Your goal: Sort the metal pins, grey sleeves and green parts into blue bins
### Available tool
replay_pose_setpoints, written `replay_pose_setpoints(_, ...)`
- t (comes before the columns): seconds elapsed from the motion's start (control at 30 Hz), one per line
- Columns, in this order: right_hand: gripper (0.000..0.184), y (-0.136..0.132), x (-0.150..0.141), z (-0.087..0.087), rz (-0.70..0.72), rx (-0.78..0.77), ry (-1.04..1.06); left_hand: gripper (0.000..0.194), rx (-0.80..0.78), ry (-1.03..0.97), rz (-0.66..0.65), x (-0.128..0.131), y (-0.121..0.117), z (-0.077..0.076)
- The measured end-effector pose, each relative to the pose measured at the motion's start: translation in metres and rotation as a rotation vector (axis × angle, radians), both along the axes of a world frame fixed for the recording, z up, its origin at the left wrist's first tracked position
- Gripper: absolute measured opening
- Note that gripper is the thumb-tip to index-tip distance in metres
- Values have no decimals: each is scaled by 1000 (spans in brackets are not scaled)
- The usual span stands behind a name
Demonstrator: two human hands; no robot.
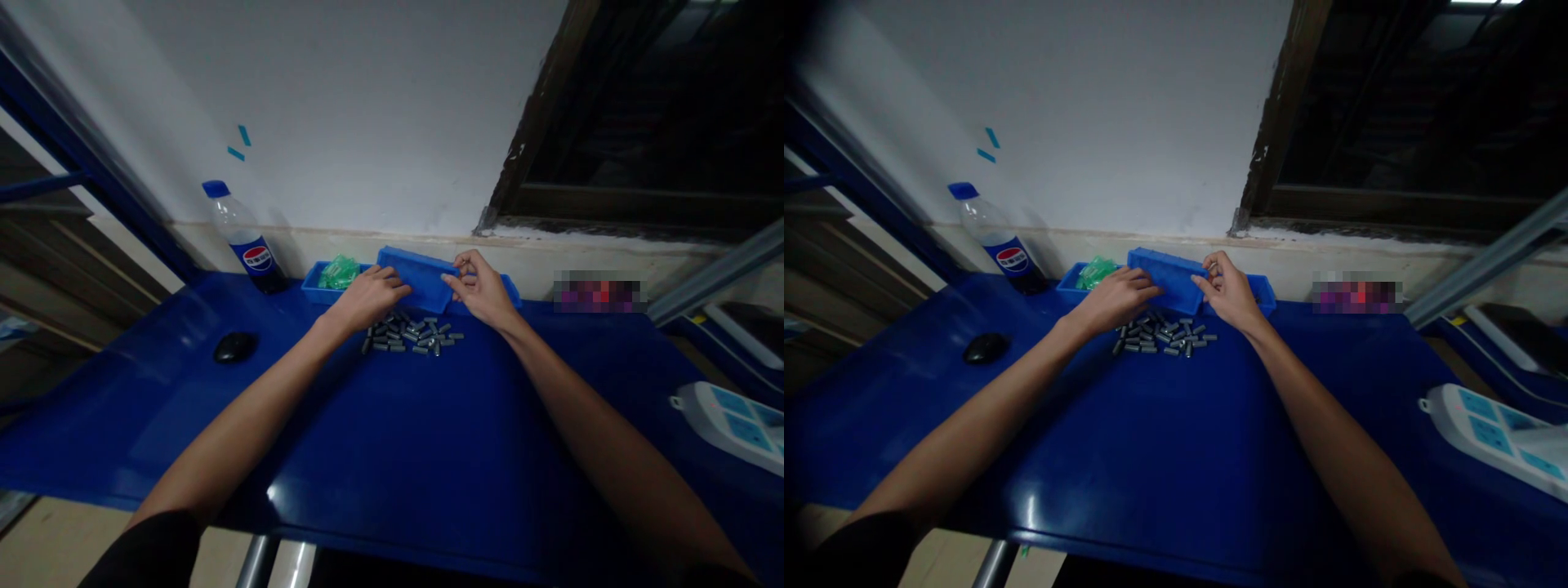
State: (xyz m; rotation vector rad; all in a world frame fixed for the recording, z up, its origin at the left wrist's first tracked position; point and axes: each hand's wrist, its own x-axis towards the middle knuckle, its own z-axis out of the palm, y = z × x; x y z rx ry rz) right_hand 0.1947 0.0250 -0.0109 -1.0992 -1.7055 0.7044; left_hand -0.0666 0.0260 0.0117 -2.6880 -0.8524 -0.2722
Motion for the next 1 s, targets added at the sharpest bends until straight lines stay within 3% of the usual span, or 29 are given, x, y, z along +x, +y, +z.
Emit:
replay_pose_setpoints(0.13,36,6,5,-5,17,-17,58,17,5,42,19,-2,5,-12)
replay_pose_setpoints(0.3,51,10,15,-10,25,-121,76,25,-19,-17,23,-3,8,-19)
replay_pose_setpoints(0.4,48,11,20,-11,14,-126,29,31,-44,-56,30,1,9,-23)
replay_pose_setpoints(0.53,30,9,28,-3,-1,-23,-227,33,-81,-104,111,6,5,-24)
replay_pose_setpoints(0.6,24,6,35,4,-11,31,-464,34,-105,-111,103,6,4,-22)
replay_pose_setpoints(0.7,21,4,47,10,24,-11,-696,35,-182,-111,42,2,6,-17)
replay_pose_setpoints(0.87,16,11,64,4,74,15,-839,33,-271,-124,-22,-5,9,-13)
replay_pose_setpoints(1.0,13,16,73,4,106,-20,-855,34,-245,-177,29,-1,8,-19)
